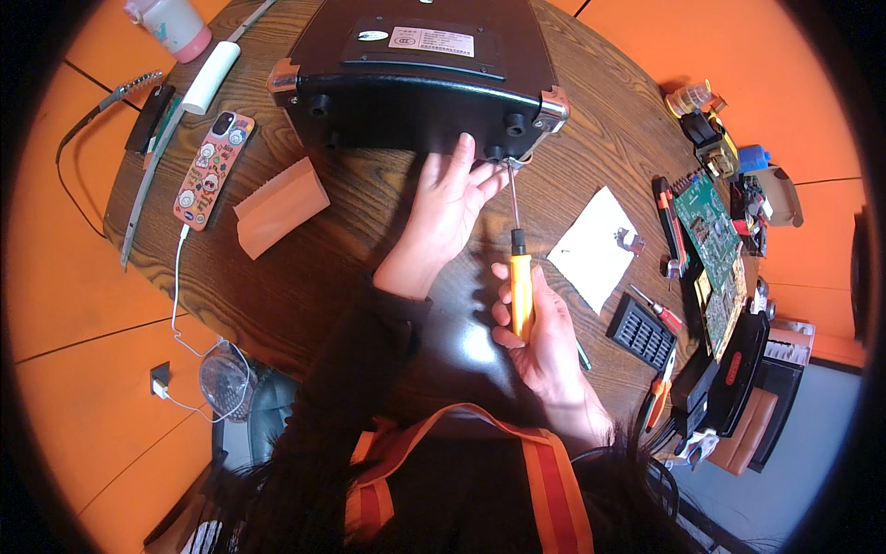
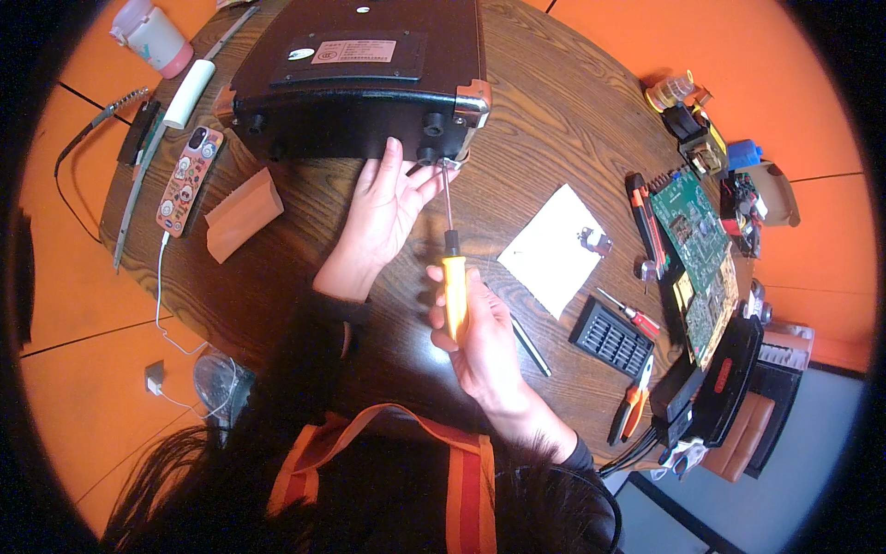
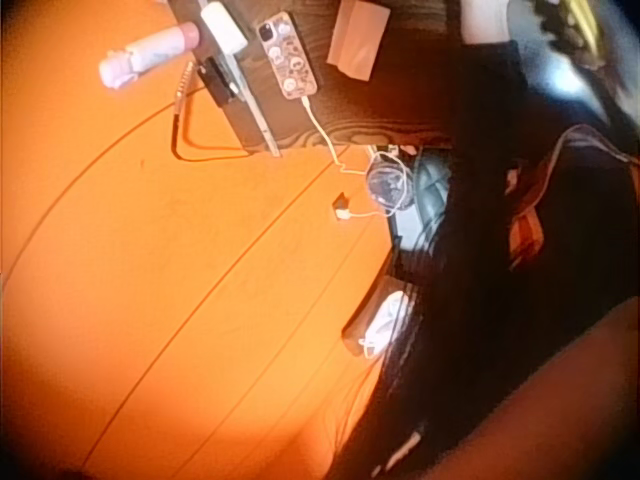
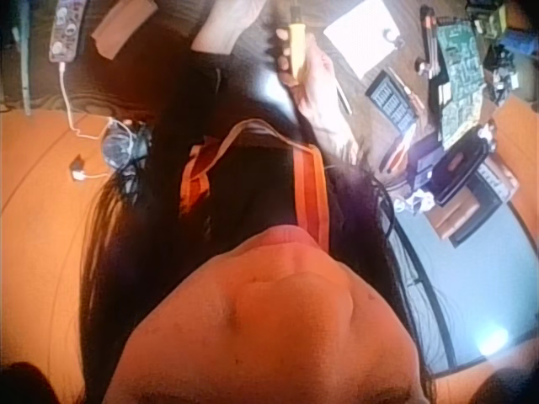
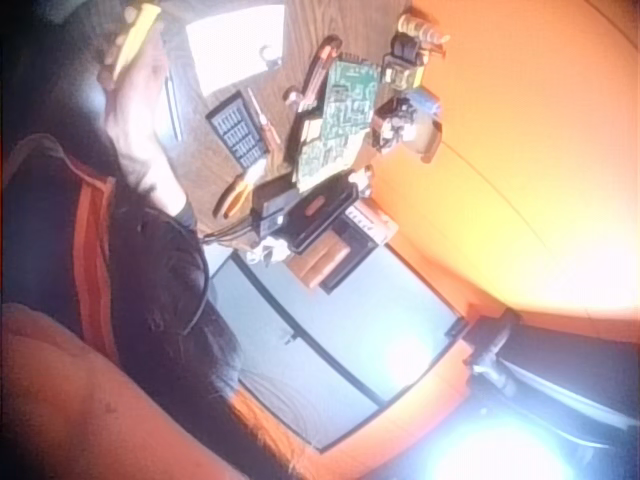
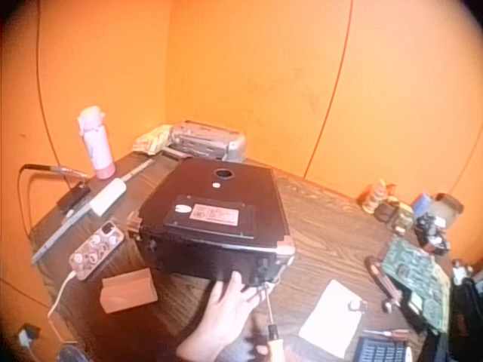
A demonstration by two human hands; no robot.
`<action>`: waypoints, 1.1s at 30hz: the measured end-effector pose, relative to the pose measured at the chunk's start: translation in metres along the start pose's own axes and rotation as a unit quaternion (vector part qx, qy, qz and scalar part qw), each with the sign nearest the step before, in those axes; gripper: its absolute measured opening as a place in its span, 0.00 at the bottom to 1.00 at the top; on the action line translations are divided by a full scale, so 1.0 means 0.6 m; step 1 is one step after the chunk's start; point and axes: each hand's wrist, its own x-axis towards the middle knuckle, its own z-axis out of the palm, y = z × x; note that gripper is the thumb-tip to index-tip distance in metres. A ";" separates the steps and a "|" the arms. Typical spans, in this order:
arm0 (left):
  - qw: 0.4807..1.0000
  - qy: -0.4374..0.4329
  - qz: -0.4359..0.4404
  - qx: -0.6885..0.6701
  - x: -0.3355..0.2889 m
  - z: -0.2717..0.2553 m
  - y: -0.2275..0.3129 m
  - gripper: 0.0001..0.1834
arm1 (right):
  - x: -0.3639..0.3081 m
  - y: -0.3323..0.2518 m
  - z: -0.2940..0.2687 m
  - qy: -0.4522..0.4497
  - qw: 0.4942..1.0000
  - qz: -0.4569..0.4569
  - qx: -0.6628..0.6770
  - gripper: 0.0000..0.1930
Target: The person uses a screwdriver to fasten screws into the corners of a black rectangular electronic device. They repeatedly pick up screws, align them, and tighten them while rotating the device to access different sides.
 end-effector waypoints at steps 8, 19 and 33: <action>1.000 -0.009 0.009 0.009 0.001 -0.004 -0.002 0.24 | 0.002 0.006 0.009 0.043 0.998 -0.014 -0.033 0.13; 1.000 0.008 0.011 0.014 0.002 -0.003 -0.004 0.24 | 0.005 0.010 0.006 0.022 0.995 -0.049 -0.081 0.20; 1.000 0.007 0.005 0.003 0.003 -0.004 -0.005 0.24 | 0.008 0.010 0.011 0.020 0.999 0.001 0.029 0.12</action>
